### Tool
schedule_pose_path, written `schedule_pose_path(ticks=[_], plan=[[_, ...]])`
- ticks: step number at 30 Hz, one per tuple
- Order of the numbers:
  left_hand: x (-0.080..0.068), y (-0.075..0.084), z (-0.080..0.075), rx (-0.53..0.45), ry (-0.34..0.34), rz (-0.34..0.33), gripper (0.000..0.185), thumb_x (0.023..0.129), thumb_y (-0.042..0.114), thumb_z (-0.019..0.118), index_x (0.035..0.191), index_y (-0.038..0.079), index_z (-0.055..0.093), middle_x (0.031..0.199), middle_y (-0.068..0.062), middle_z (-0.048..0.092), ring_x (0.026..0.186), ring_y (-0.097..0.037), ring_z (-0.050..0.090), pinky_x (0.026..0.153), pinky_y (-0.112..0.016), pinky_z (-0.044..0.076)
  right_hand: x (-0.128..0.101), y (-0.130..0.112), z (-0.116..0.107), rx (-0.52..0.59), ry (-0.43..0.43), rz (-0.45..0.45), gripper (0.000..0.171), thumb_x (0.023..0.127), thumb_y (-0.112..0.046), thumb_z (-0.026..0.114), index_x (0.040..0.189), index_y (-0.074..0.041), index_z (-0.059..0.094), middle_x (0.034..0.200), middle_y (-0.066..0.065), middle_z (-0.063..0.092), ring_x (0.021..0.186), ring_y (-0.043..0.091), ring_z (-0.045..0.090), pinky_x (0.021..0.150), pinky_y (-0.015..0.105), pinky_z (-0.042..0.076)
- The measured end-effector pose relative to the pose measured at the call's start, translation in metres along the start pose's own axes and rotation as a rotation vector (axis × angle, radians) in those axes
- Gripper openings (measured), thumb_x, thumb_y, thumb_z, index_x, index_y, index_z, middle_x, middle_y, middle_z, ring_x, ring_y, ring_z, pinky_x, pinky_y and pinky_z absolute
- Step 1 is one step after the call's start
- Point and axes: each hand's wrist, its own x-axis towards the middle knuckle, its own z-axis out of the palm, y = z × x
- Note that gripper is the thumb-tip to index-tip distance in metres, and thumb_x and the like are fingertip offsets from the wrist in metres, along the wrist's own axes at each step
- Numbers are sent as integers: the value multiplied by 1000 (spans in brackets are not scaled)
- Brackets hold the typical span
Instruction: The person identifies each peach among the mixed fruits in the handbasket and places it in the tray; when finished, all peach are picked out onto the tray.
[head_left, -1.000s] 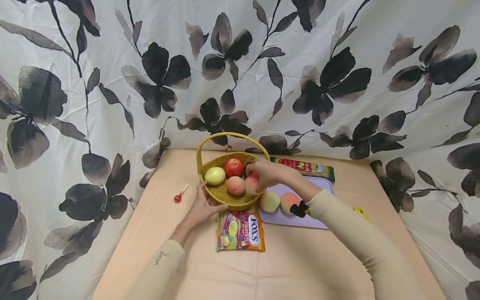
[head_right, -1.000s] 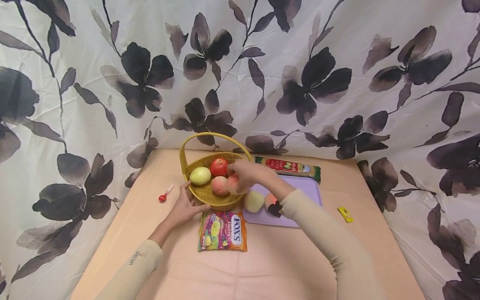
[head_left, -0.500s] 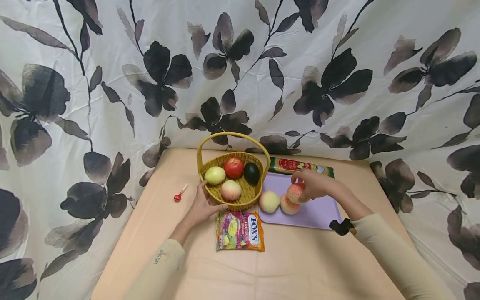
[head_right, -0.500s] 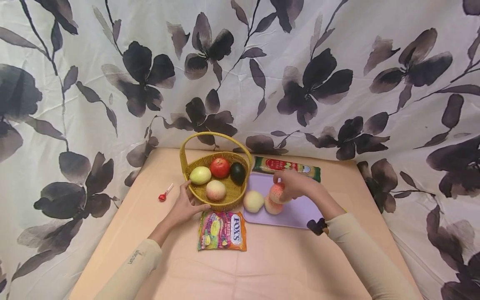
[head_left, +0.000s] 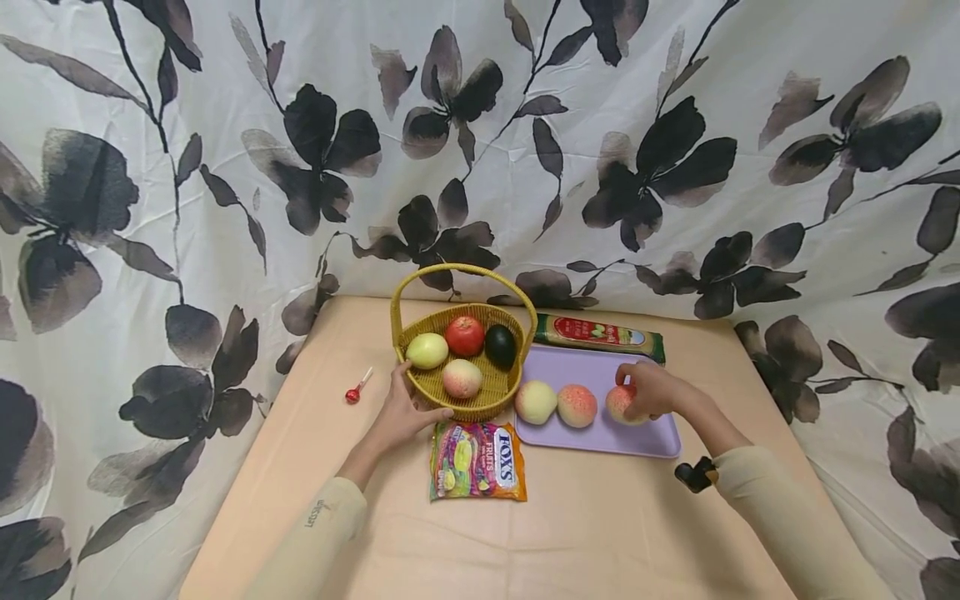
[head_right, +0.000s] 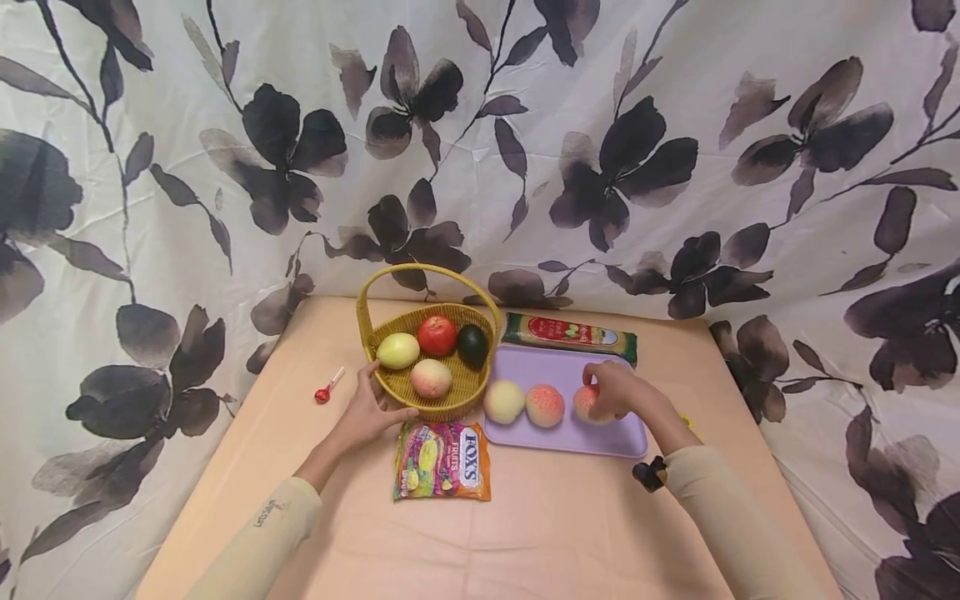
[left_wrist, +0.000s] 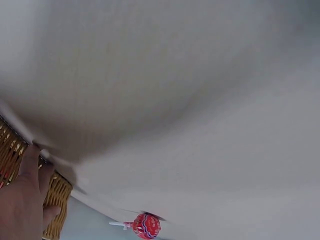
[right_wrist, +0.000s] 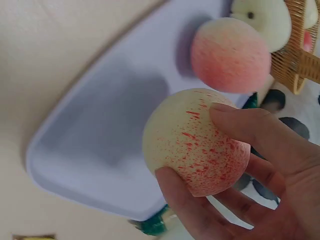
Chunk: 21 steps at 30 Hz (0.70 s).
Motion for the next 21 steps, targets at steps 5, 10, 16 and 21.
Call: schedule_pose_path(ticks=[5, 10, 16, 21], plan=[[0, 1, 1, 1, 5, 2, 132, 77, 40, 93, 163, 12, -2, 169, -26, 23, 157, -40, 28, 128, -51, 28, 5, 6, 14, 12, 16, -2, 50, 73, -5, 85, 117, 0, 61, 99, 16, 60, 69, 20, 61, 50, 29, 58], [1, 0, 2, 1, 4, 0, 132, 76, 40, 94, 163, 13, -2, 170, -24, 21, 156, -40, 29, 127, -50, 30, 9, 8, 23, -5, 32, -7, 51, 72, -7, 87, 115, -1, 62, 99, 16, 58, 75, 22, 60, 49, 29, 58], [0, 0, 2, 17, 4, 7, 131, 78, 39, 93, 163, 11, -3, 169, -26, 22, 157, -42, 28, 127, -53, 30, 10, 6, 26, -13, 61, -29, 52, 70, -8, 89, 114, -1, 62, 99, 18, 57, 84, 26, 60, 47, 29, 58], [0, 0, 3, 5, 4, 6, 130, 79, 37, 92, 163, 11, -3, 168, -28, 26, 156, -40, 29, 126, -54, 31, 10, 8, 28, -48, 87, -54, 52, 69, -9, 90, 113, -2, 63, 98, 17, 58, 87, 26, 58, 51, 28, 57]])
